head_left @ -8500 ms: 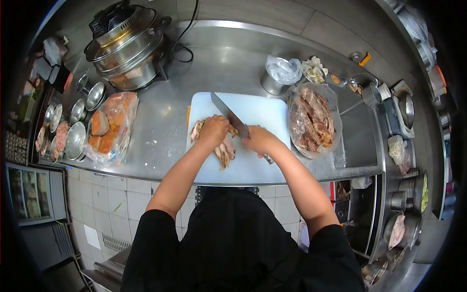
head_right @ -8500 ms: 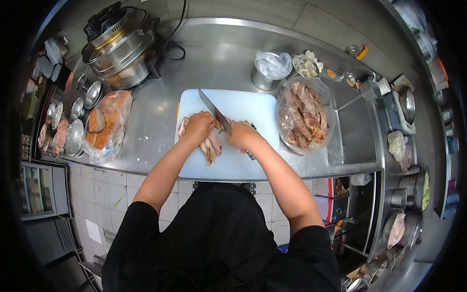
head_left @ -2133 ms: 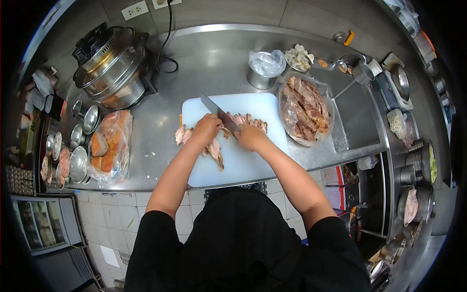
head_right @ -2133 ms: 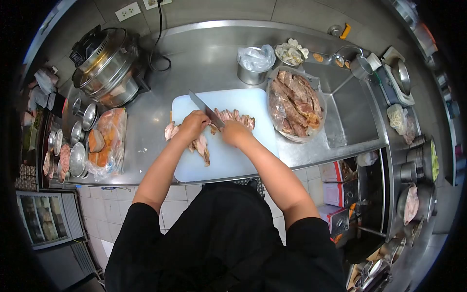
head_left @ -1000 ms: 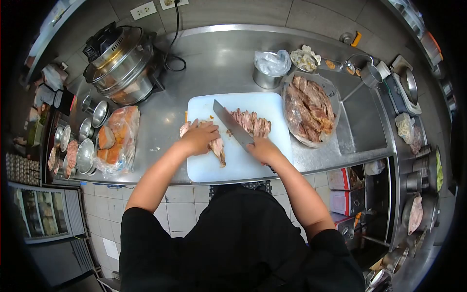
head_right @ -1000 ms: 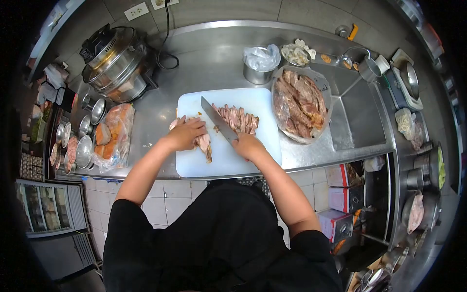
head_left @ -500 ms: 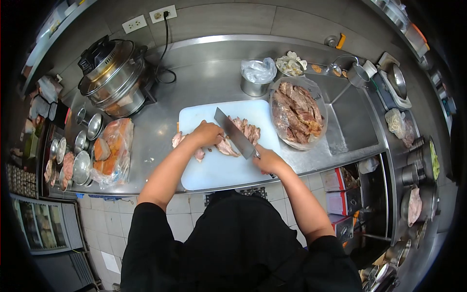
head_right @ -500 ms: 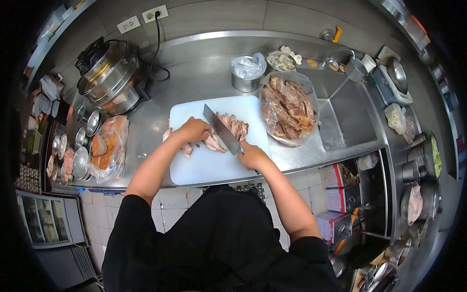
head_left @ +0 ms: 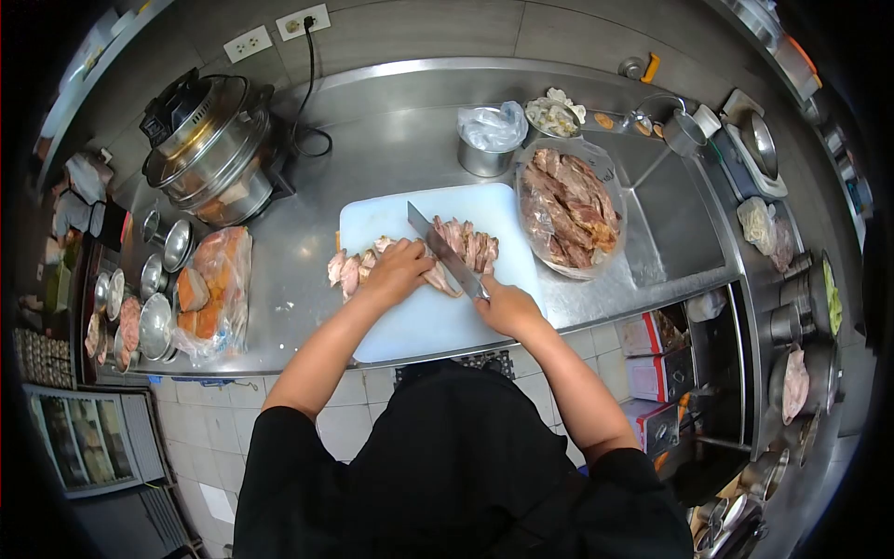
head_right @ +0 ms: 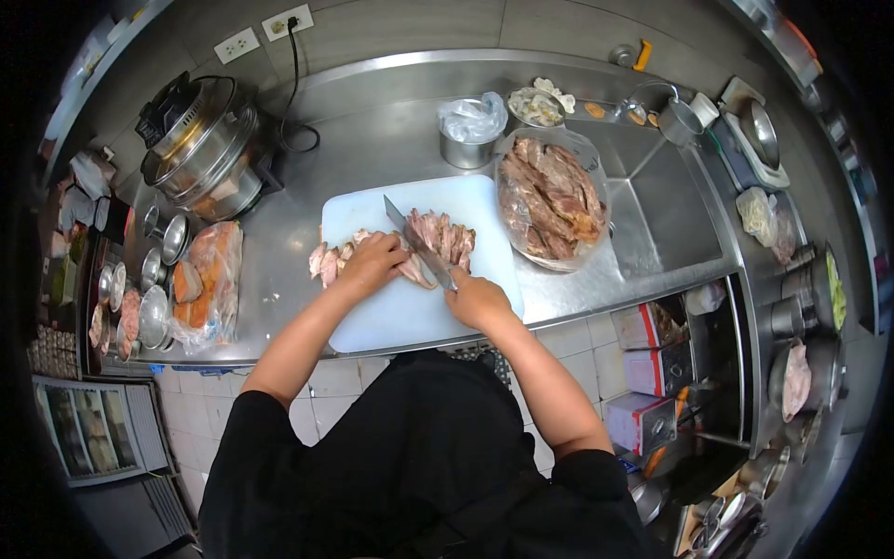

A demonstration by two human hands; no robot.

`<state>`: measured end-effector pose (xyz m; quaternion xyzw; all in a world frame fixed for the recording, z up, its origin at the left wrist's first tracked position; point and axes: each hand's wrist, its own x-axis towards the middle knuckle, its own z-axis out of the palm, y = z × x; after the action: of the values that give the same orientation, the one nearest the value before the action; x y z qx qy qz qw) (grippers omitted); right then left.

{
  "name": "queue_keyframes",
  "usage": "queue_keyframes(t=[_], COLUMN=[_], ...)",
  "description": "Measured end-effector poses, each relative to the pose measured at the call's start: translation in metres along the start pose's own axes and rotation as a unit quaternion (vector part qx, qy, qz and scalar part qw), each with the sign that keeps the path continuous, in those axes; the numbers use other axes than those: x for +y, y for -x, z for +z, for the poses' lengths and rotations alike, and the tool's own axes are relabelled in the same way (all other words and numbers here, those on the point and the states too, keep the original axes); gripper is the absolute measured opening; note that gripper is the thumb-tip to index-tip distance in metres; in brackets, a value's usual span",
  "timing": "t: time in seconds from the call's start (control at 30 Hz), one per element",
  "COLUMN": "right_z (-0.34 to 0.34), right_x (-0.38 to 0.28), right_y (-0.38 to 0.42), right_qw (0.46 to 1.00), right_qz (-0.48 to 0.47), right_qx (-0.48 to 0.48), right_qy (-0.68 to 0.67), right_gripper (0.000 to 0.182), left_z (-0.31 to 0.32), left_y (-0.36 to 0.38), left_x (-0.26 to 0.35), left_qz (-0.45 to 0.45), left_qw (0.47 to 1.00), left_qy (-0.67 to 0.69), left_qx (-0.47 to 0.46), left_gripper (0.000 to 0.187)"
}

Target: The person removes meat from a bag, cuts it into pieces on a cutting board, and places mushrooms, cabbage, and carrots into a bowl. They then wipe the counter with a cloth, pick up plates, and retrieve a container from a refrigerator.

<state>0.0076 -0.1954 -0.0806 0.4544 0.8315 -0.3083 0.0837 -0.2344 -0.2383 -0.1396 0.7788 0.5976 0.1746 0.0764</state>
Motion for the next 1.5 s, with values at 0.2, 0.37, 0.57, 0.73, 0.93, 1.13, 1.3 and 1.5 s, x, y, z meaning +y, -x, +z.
queue_keyframes(t=[0.2,0.37,0.57,0.73,0.93,1.13,1.3,1.5], right_z=[-0.016,-0.013,-0.018,-0.016,-0.010,-0.006,0.009,0.009], right_x=[-0.007,-0.011,-0.025,-0.026,-0.026,-0.024,-0.017,-0.028], right_y=[0.026,0.030,0.031,0.031,0.028,0.027,0.025,0.035], right_qw=[0.999,1.000,1.000,1.000,0.999,0.999,0.999,0.996], right_qz=[0.000,-0.004,0.009,0.016,0.037,0.049,0.036,0.052], right_qx=[0.023,0.010,0.013,0.000,-0.014,-0.014,0.027,0.072], right_qy=[0.025,0.028,0.015,0.014,-0.005,-0.010,-0.019,-0.011], right_gripper=[0.036,0.039,0.034,0.029,0.028,0.028,0.027,0.027], left_z=[-0.002,-0.008,-0.007,-0.013,-0.010,-0.038,-0.074,-0.013], left_y=[-0.004,-0.005,-0.006,-0.009,-0.001,0.012,0.021,0.005], left_x=[0.005,-0.016,-0.017,-0.016,-0.035,-0.057,-0.038,-0.025], left_qz=[-0.025,-0.034,-0.062,-0.090,-0.114,-0.099,-0.060,0.042], left_qw=[0.999,0.997,0.998,0.996,0.991,0.993,0.972,0.996], left_qy=[-0.012,0.065,0.022,0.003,0.068,0.032,0.078,0.076], left_qx=[-0.024,-0.008,0.011,-0.025,0.032,-0.047,-0.213,0.010], left_gripper=[0.021,0.016,0.022,0.028,0.038,0.027,0.020,0.033])
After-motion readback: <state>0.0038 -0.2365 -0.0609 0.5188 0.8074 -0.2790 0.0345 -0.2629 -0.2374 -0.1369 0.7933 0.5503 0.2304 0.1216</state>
